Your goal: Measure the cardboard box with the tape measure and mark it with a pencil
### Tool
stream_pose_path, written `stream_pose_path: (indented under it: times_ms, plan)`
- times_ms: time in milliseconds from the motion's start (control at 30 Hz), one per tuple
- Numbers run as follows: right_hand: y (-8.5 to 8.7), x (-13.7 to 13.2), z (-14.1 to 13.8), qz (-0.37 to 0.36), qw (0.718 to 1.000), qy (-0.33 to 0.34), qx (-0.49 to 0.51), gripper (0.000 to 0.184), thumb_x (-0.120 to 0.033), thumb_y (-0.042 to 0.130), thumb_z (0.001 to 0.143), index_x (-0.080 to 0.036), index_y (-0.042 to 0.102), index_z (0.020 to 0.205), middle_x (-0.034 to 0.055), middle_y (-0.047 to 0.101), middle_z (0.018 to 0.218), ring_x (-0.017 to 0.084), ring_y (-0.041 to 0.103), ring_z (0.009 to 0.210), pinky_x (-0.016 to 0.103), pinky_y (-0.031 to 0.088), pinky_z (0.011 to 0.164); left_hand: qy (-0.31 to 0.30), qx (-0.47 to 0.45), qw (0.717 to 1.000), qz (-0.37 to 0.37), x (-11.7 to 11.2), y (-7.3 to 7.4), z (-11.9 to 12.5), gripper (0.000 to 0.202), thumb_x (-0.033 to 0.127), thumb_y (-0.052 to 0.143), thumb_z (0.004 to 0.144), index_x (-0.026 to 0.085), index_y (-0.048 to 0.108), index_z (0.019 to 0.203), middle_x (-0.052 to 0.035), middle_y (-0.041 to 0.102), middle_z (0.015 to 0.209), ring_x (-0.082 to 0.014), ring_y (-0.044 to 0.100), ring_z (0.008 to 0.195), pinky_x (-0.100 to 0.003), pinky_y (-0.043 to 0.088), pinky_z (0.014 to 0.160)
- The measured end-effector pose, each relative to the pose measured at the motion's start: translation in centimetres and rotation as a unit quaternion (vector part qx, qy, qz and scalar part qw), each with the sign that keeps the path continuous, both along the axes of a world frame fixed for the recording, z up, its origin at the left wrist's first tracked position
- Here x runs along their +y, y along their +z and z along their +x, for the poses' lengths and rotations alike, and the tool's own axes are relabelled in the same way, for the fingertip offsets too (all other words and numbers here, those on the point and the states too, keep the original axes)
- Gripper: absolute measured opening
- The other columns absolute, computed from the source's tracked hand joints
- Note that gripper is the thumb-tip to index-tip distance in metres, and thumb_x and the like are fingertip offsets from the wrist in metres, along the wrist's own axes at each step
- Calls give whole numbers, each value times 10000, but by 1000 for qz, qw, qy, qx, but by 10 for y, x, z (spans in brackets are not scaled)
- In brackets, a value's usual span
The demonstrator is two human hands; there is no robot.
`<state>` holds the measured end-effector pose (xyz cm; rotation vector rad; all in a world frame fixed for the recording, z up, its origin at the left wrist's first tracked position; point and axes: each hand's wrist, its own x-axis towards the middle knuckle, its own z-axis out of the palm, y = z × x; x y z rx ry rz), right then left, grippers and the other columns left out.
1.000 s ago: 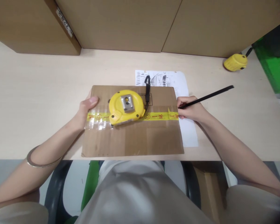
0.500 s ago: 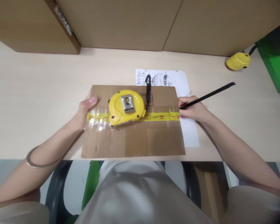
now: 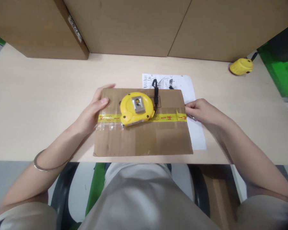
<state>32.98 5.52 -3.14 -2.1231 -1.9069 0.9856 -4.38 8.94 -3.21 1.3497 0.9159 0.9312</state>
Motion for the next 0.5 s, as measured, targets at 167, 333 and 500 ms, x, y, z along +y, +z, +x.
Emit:
stream_pose_path:
  times_ms: [167,333,500]
  plan:
    - [28,-2,-22,84,973,-30,-214,454,-518,555,923,-208,568,592,73,520,564,216,493,601,357,329,646,12,50,997,49,-3,3,-14,450,480,662,978,363,613,1410,1,620,1494,-274,562,1404,-415,471,1171]
    - [66,5,-65,369,923,83,-66,516,-609,398,1028,-185,689,1074,143,699,1103,255,662,993,404,505,862,2,89,995,50,-5,9,-14,295,500,625,1002,299,787,1146,-27,740,1258,-267,650,1266,-422,476,1156]
    - [66,16,-106,332,888,316,46,708,-789,496,929,-196,639,1291,198,482,1582,395,424,1509,629,355,1205,-10,37,999,38,-2,10,-10,338,512,606,1000,283,812,1139,-37,754,1281,-286,648,1286,-445,475,1167]
